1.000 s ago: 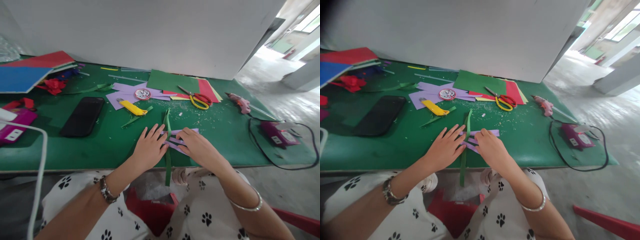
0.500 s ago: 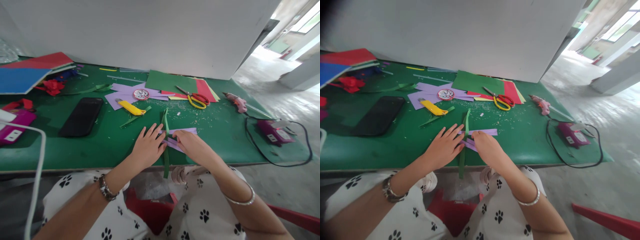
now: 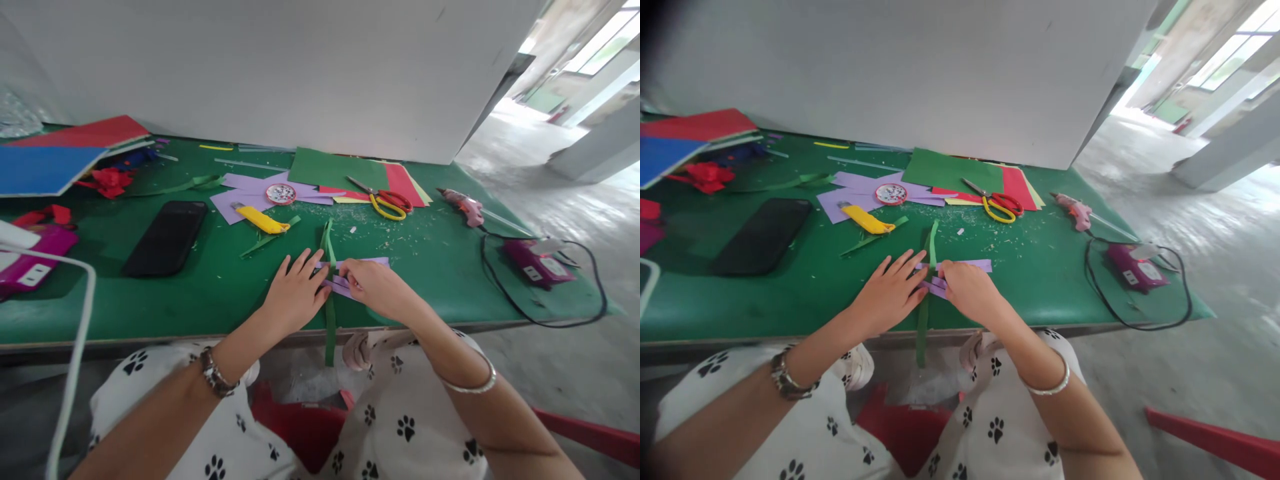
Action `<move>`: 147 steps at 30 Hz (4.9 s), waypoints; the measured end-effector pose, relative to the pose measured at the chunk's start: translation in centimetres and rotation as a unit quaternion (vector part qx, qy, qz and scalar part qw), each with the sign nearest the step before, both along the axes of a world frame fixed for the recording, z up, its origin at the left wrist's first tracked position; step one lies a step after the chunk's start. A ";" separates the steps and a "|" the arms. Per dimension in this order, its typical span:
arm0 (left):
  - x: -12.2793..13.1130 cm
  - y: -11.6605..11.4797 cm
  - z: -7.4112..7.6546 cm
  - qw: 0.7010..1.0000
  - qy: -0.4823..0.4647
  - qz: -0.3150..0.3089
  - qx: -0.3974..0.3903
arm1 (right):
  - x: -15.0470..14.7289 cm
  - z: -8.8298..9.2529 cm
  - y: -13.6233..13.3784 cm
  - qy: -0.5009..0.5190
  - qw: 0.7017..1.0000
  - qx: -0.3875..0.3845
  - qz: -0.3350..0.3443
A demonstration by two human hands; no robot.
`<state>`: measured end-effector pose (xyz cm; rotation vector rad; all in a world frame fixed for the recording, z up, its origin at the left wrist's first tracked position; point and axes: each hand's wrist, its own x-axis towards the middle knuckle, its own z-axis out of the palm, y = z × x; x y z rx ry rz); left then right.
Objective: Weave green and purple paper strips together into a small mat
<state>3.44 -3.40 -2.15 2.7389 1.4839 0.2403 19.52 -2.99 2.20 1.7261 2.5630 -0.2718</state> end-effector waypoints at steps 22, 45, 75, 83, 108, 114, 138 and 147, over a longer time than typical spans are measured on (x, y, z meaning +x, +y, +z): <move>0.0 -0.1 0.2 1.000 0.001 0.000 -0.017 | 0.9 1.2 1.9 0.085 0.996 -0.027 -0.008; 0.3 0.0 0.3 0.999 -0.014 0.011 -0.033 | 1.2 1.0 6.3 0.111 0.984 -0.134 0.038; 0.2 0.5 -0.2 0.998 -0.058 -0.027 -0.028 | -6.8 6.2 6.3 -0.066 0.976 -0.137 0.157; 0.2 0.4 -0.4 0.996 -0.080 -0.040 -0.009 | -3.5 5.7 4.9 0.092 0.973 -0.195 0.082; 0.1 0.4 -0.1 0.998 -0.041 -0.041 -0.010 | 1.4 2.8 2.4 0.188 0.935 -0.285 0.093; 0.1 0.4 -0.4 0.998 -0.058 -0.033 0.006 | 1.2 1.1 2.3 0.089 0.985 -0.062 0.136; -0.4 0.7 -0.2 0.994 -0.102 -0.046 0.008 | -0.6 0.2 5.9 0.062 0.990 -0.012 0.126; -0.2 0.5 0.1 0.993 -0.112 -0.011 0.043 | -0.6 0.9 8.1 0.044 0.990 -0.053 0.121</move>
